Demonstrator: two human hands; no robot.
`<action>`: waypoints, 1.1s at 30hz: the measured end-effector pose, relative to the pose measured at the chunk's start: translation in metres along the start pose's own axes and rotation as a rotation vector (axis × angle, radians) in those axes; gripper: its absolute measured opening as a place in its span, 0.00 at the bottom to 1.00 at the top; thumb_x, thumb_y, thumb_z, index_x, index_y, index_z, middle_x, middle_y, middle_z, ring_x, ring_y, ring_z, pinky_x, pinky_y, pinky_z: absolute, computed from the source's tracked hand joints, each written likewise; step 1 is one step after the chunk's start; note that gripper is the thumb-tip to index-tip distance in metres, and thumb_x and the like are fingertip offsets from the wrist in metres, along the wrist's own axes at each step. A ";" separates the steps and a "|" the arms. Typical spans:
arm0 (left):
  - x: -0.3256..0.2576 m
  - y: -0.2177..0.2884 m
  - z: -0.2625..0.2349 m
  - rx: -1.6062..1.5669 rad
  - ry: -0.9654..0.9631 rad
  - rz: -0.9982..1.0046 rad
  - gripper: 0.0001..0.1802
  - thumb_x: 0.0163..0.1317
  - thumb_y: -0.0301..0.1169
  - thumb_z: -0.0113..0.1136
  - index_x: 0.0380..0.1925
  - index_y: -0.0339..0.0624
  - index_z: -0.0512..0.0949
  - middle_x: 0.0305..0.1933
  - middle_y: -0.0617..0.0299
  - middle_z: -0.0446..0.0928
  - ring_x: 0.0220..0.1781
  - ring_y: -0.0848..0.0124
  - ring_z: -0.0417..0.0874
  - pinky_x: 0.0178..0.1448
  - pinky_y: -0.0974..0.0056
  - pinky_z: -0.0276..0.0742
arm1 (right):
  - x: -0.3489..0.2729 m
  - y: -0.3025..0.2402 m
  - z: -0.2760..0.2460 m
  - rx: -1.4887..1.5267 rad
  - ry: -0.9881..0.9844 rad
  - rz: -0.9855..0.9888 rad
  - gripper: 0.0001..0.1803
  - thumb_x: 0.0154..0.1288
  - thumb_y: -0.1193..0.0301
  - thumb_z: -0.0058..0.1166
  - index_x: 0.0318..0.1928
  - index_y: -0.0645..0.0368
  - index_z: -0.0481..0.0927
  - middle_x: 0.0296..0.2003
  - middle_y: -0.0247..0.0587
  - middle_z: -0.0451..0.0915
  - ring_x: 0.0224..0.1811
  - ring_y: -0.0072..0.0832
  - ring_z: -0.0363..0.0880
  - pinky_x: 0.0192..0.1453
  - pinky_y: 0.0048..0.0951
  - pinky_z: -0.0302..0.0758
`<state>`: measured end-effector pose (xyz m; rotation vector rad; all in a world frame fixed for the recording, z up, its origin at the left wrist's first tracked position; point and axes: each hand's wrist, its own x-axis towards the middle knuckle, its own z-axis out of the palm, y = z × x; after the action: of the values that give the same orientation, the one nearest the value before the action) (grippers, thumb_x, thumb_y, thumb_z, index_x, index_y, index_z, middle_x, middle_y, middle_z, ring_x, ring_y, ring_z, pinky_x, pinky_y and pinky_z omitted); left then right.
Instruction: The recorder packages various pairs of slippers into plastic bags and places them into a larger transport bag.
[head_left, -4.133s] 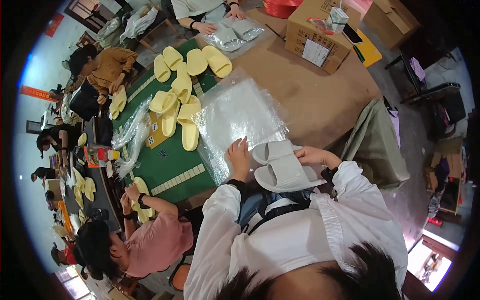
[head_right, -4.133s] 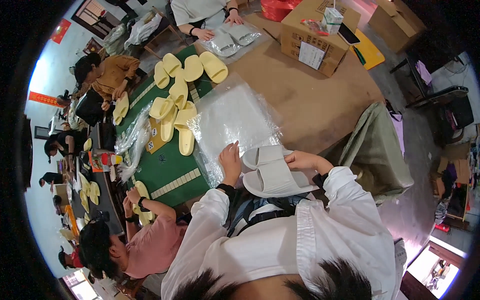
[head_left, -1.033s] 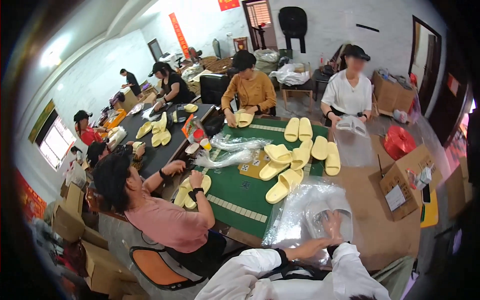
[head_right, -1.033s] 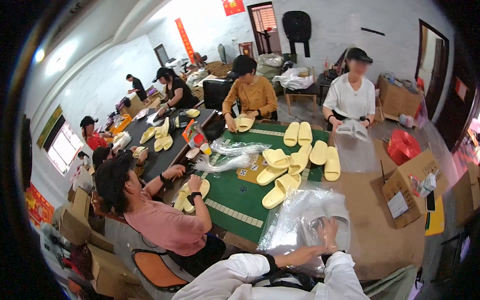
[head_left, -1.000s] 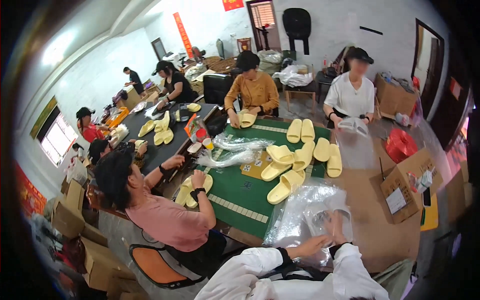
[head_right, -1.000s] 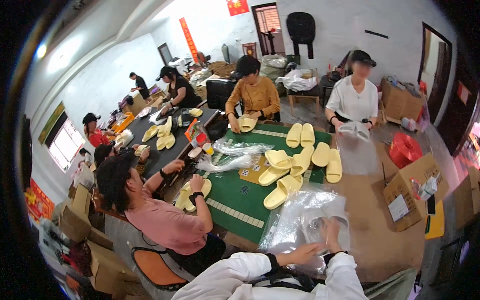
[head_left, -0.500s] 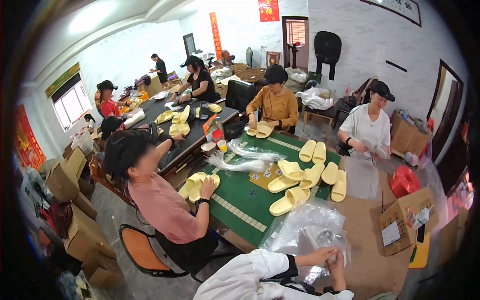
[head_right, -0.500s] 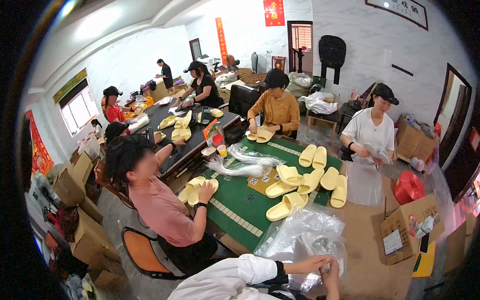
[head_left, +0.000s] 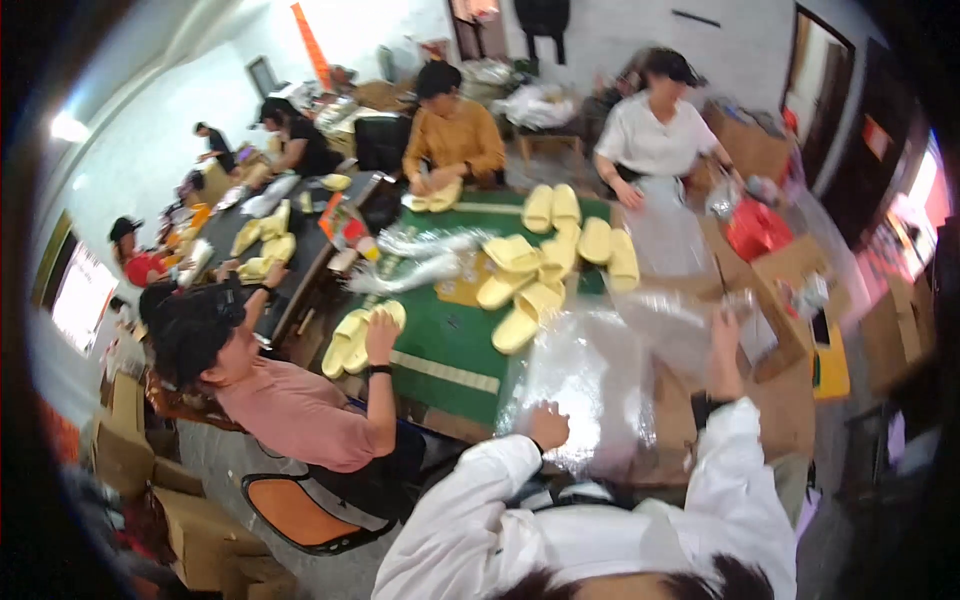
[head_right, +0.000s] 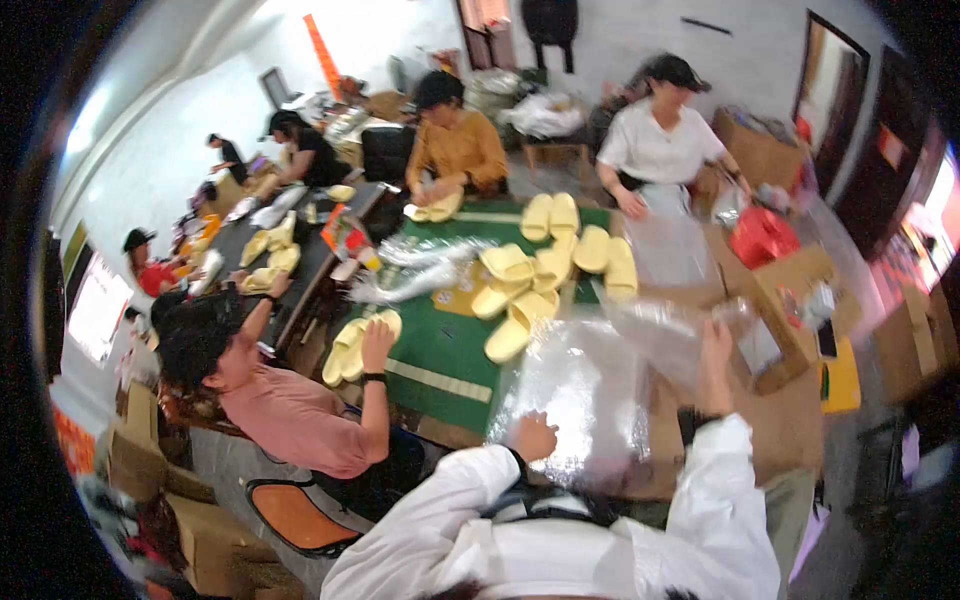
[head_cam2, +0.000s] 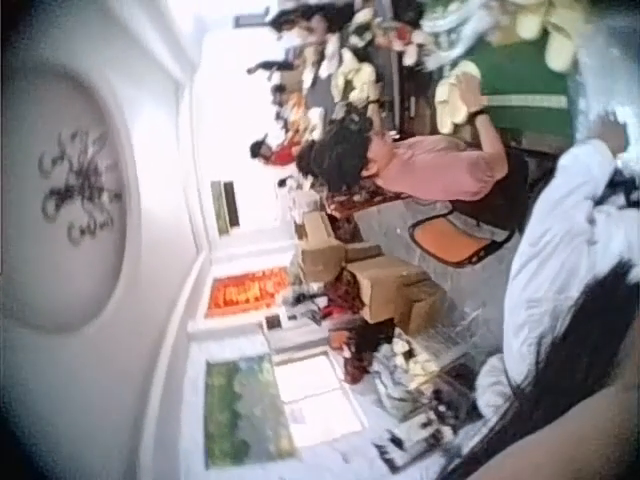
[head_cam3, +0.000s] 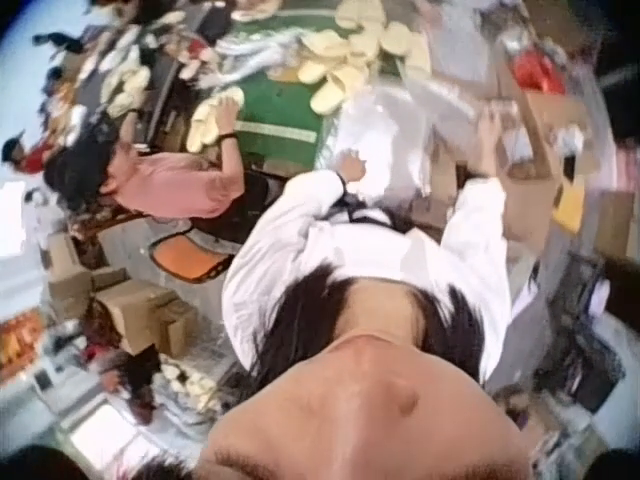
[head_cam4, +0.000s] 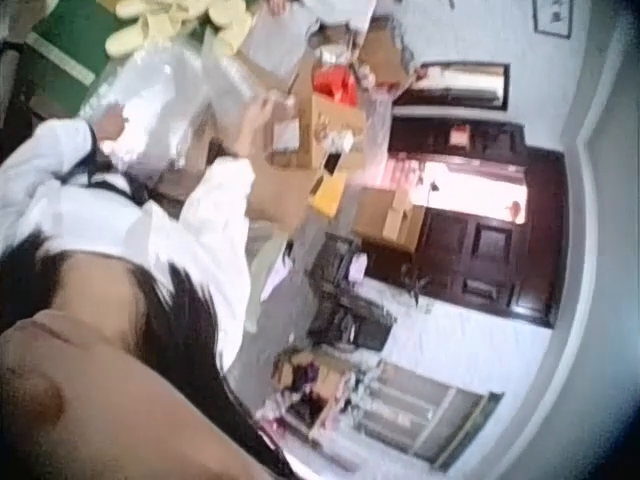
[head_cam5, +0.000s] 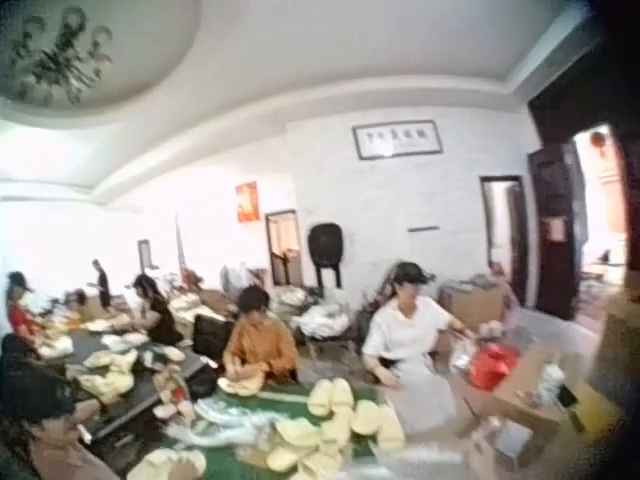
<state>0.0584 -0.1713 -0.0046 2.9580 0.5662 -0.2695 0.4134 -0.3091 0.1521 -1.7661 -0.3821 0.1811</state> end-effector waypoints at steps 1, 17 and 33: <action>-0.005 -0.008 -0.001 0.010 -0.040 -0.006 0.18 0.56 0.40 0.48 0.46 0.53 0.77 0.55 0.42 0.68 0.56 0.46 0.67 0.53 0.45 0.66 | 0.009 -0.008 -0.008 0.167 0.003 -0.080 0.17 0.64 0.66 0.48 0.48 0.66 0.74 0.43 0.42 0.76 0.45 0.25 0.72 0.51 0.24 0.67; 0.006 -0.052 -0.025 -0.264 -0.304 0.187 0.23 0.57 0.46 0.50 0.53 0.56 0.71 0.54 0.46 0.68 0.54 0.49 0.71 0.54 0.49 0.69 | -0.128 0.051 0.029 -0.575 0.001 0.104 0.15 0.52 0.70 0.52 0.41 0.61 0.78 0.39 0.51 0.78 0.43 0.37 0.75 0.47 0.32 0.70; 0.087 -0.234 -0.070 -1.185 0.364 -0.616 0.56 0.49 0.37 0.65 0.67 0.46 0.34 0.52 0.40 0.69 0.53 0.52 0.72 0.54 0.54 0.68 | -0.260 0.094 0.190 -0.727 -0.863 0.350 0.37 0.55 0.59 0.48 0.65 0.53 0.54 0.55 0.57 0.66 0.55 0.53 0.67 0.56 0.46 0.67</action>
<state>0.0611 0.0859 0.0277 1.6321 1.1488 0.4329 0.1241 -0.2440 -0.0041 -2.3982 -0.8207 1.2007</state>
